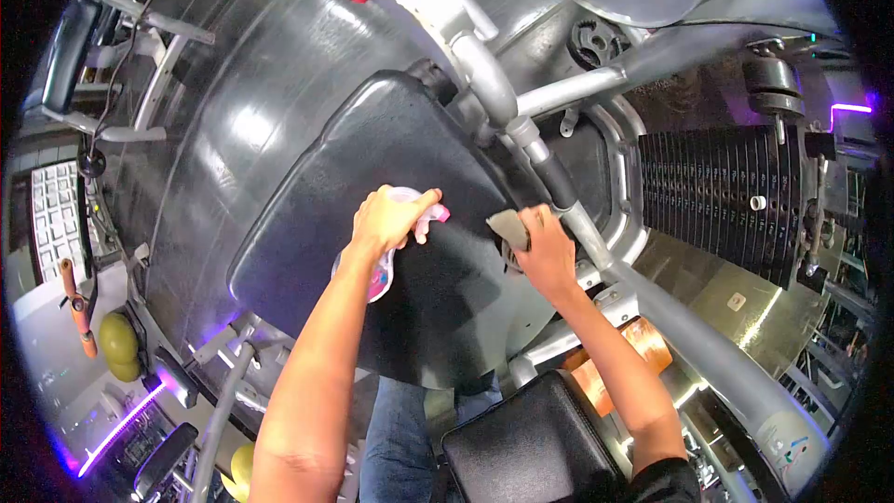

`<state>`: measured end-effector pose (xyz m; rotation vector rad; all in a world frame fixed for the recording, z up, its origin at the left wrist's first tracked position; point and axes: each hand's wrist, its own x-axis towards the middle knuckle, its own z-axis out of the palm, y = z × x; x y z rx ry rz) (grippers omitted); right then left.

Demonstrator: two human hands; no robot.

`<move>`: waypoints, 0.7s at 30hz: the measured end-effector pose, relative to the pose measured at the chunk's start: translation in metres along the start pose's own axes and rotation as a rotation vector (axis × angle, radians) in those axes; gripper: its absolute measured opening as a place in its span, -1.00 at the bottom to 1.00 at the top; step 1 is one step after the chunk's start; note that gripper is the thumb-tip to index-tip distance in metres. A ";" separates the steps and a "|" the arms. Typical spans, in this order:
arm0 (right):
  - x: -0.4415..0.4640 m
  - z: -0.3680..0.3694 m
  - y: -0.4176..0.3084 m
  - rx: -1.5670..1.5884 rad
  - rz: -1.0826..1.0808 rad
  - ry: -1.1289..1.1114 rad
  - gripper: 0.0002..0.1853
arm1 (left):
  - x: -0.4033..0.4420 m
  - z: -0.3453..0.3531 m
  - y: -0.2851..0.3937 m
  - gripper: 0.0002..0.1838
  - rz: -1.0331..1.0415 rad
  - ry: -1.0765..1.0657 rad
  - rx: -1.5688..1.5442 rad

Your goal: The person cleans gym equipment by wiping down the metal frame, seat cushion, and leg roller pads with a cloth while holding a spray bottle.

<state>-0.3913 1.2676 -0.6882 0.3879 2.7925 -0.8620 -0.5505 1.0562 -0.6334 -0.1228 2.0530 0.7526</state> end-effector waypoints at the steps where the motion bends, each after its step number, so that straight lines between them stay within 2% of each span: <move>1: -0.003 0.001 0.004 0.022 0.062 -0.066 -0.50 | -0.001 -0.001 0.001 -0.52 -0.007 -0.007 0.019; 3: 0.002 0.005 0.004 0.095 0.096 -0.040 -0.52 | 0.000 0.000 0.001 -0.52 -0.013 -0.007 0.027; 7: 0.044 0.017 -0.019 0.317 0.031 0.240 -0.59 | 0.000 0.001 0.000 -0.52 -0.030 0.015 0.034; 9: 0.075 0.018 -0.028 0.353 0.049 0.256 -0.58 | 0.003 0.002 -0.004 -0.53 -0.024 0.017 0.002; 13: 0.076 0.007 -0.036 0.258 0.172 0.239 -0.64 | 0.007 0.002 -0.008 -0.52 -0.038 0.002 0.031; 15: 0.067 0.001 -0.024 0.248 0.238 0.150 -0.70 | 0.008 0.002 -0.008 -0.53 -0.036 -0.008 0.019; 16: 0.063 0.001 -0.021 0.240 0.149 0.207 -0.71 | 0.007 0.002 -0.006 -0.53 -0.034 -0.011 0.020; 17: 0.060 0.000 -0.018 0.240 0.150 0.207 -0.71 | 0.005 0.001 -0.004 -0.53 -0.038 -0.005 0.024; 19: 0.053 -0.005 -0.008 0.077 0.227 0.064 -0.70 | 0.003 0.002 -0.004 -0.53 -0.038 -0.007 0.026; 21: 0.042 -0.003 0.006 0.009 0.219 0.066 -0.69 | 0.005 0.002 -0.007 -0.52 -0.029 -0.003 -0.006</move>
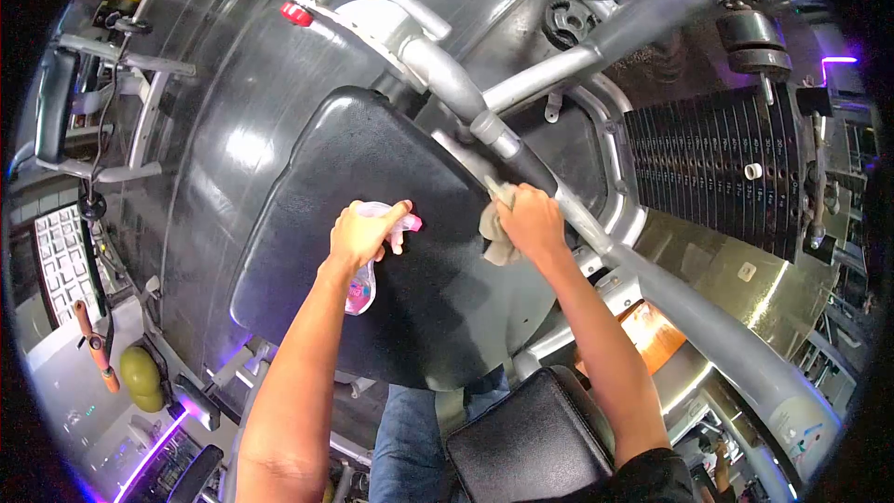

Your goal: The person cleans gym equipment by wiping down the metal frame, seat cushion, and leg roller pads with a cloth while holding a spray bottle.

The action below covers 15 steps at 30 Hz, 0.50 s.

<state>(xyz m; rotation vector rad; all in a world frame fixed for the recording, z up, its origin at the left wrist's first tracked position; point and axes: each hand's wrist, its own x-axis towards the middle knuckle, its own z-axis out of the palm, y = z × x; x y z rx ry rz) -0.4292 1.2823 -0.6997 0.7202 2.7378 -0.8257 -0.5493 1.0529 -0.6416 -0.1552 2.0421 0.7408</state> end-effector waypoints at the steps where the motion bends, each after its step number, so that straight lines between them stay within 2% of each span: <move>1: -0.005 -0.002 0.006 -0.033 0.060 -0.058 -0.67 | 0.000 0.000 0.000 -0.52 0.003 -0.001 0.001; 3: -0.010 -0.007 0.018 -0.048 0.168 -0.183 -0.61 | -0.002 -0.001 0.001 -0.51 0.007 0.000 0.019; 7: -0.010 -0.002 0.028 0.099 0.259 -0.206 -0.63 | 0.001 0.000 -0.002 -0.50 0.003 0.012 0.039; 9: -0.009 0.007 0.018 0.047 0.170 -0.098 -0.67 | 0.003 0.002 -0.004 -0.50 0.026 0.024 0.040; 14: 0.000 0.011 0.006 -0.063 0.009 -0.077 -0.75 | -0.003 0.000 0.003 -0.52 0.019 0.041 -0.005; 15: 0.001 0.015 0.006 -0.059 -0.053 -0.018 -0.75 | -0.005 0.001 0.005 -0.52 0.025 0.041 -0.044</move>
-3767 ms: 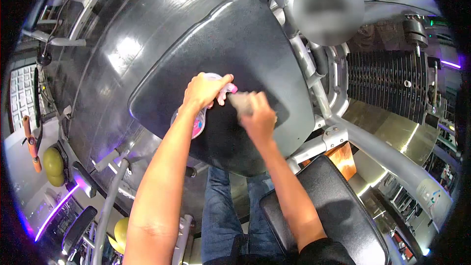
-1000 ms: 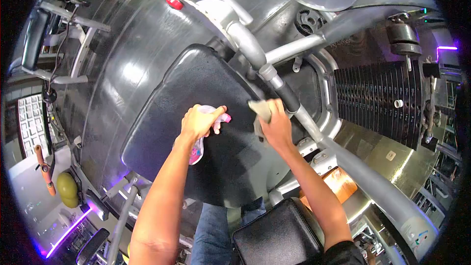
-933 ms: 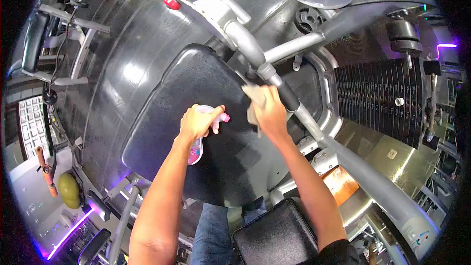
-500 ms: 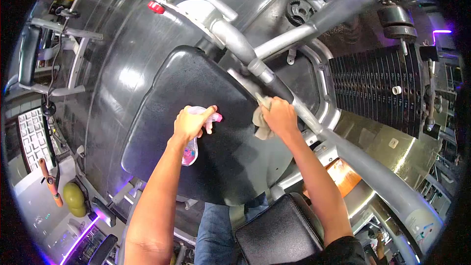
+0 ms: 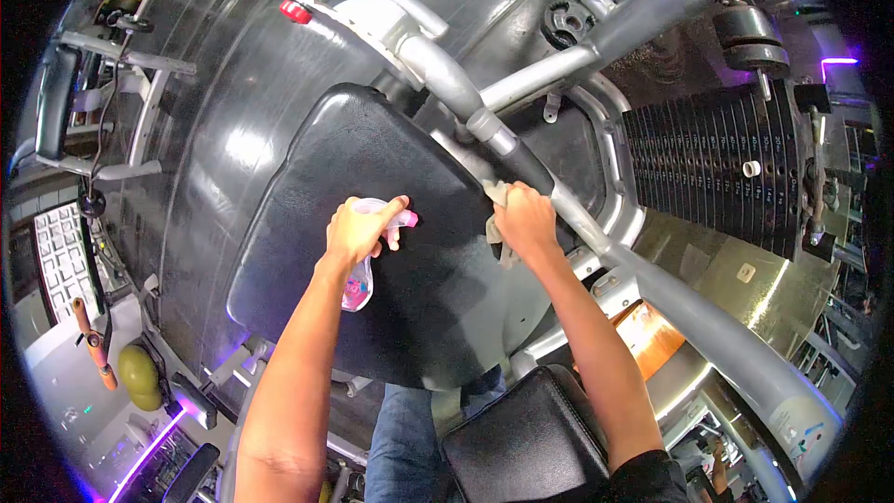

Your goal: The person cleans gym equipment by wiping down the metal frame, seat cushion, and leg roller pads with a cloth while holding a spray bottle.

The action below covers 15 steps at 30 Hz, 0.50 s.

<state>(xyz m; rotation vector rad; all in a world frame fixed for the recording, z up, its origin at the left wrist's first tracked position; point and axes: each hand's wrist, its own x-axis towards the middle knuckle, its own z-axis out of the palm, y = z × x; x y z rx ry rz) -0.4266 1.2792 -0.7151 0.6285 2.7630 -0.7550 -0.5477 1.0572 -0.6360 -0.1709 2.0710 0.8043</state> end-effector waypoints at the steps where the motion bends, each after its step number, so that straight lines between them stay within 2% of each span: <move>1: 0.002 0.004 0.000 0.002 -0.059 0.061 -0.75 | 0.001 0.001 -0.002 -0.52 0.000 0.000 -0.001; 7: -0.002 -0.003 -0.017 0.168 -0.047 0.109 -0.77 | 0.006 0.001 -0.006 -0.54 0.011 -0.002 0.024; 9: -0.012 -0.001 -0.018 0.171 -0.168 0.283 -0.75 | 0.005 0.002 -0.007 -0.54 0.009 0.004 0.037; 10: -0.017 -0.002 -0.011 0.181 -0.196 0.205 -0.61 | 0.006 0.001 -0.007 -0.54 0.010 -0.001 0.022; 11: -0.025 -0.005 -0.005 0.185 -0.194 0.204 -0.61 | 0.006 0.001 -0.008 -0.54 0.013 -0.002 0.008; 14: -0.052 -0.013 0.022 0.155 -0.215 -0.048 -0.48 | 0.008 0.000 -0.011 -0.54 0.032 -0.010 0.001; 15: -0.062 -0.007 0.037 0.154 -0.215 -0.051 -0.48 | 0.006 0.000 -0.009 -0.54 0.030 -0.011 -0.001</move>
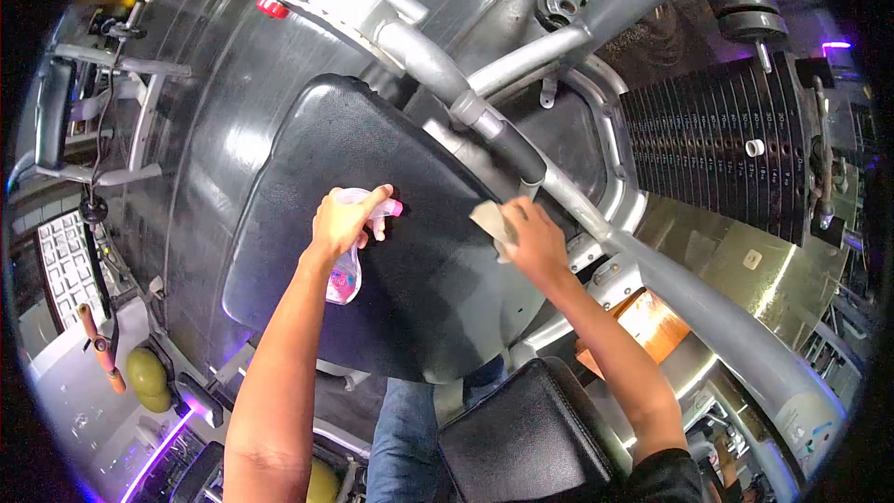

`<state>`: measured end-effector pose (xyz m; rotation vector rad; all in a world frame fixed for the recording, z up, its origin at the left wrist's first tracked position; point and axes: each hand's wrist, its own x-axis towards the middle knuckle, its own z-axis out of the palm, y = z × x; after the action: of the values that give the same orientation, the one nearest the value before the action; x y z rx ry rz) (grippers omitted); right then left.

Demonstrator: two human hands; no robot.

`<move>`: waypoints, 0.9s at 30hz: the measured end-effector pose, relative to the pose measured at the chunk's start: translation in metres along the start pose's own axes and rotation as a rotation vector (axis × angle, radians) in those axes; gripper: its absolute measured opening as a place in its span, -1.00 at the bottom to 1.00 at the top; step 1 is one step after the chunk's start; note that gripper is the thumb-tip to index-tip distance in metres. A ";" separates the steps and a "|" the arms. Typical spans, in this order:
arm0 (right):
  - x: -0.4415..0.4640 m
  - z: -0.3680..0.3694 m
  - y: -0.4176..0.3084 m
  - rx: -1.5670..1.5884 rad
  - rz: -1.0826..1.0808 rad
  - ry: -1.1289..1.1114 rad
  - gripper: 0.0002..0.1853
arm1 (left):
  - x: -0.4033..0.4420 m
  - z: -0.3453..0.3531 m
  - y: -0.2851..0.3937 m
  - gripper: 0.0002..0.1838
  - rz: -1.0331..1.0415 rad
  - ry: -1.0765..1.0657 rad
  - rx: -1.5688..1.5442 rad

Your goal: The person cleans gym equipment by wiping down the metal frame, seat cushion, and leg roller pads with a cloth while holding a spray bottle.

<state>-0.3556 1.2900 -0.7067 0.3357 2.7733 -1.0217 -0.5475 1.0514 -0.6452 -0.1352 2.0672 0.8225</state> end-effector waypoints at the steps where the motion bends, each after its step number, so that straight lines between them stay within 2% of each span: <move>1: -0.011 0.007 0.015 0.002 0.024 0.040 -0.49 | -0.003 0.000 0.004 -0.55 -0.011 0.004 0.014; 3: -0.014 0.010 0.023 0.028 0.133 0.049 -0.51 | -0.003 0.000 0.006 -0.55 -0.020 0.010 0.022; 8: 0.025 0.008 -0.026 0.095 0.067 0.162 -0.51 | -0.007 0.000 0.012 -0.56 -0.034 0.018 0.035; 9: 0.032 0.005 -0.038 0.137 0.036 0.125 -0.53 | -0.008 0.000 0.012 -0.56 -0.033 0.019 0.036; 12: 0.037 0.023 -0.062 -0.010 -0.185 0.108 -0.61 | -0.008 -0.001 0.010 -0.56 -0.013 0.010 0.013; 14: 0.028 0.026 -0.060 -0.016 -0.209 0.051 -0.62 | -0.003 -0.002 0.004 -0.57 -0.006 -0.010 0.018; 16: 0.020 0.017 -0.050 -0.039 -0.329 0.028 -0.60 | -0.002 -0.002 0.004 -0.57 -0.012 -0.015 0.014; 17: 0.013 0.000 -0.048 0.004 -0.146 -0.122 -0.58 | -0.002 -0.001 0.003 -0.57 -0.017 -0.017 0.009; 20: 0.012 0.004 -0.012 -0.038 -0.076 -0.021 -0.53 | -0.004 0.000 0.003 -0.50 0.031 0.000 -0.013; 26: 0.026 0.024 -0.048 0.007 0.074 0.084 -0.53 | -0.001 -0.001 0.002 -0.50 -0.005 0.004 0.053; 27: 0.025 0.018 -0.066 -0.033 0.069 -0.047 -0.54 | -0.001 0.000 0.001 -0.50 -0.017 0.007 0.099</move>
<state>-0.3956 1.2333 -0.6858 0.3946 2.7135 -0.9546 -0.5475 1.0519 -0.6438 -0.1015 2.1059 0.7092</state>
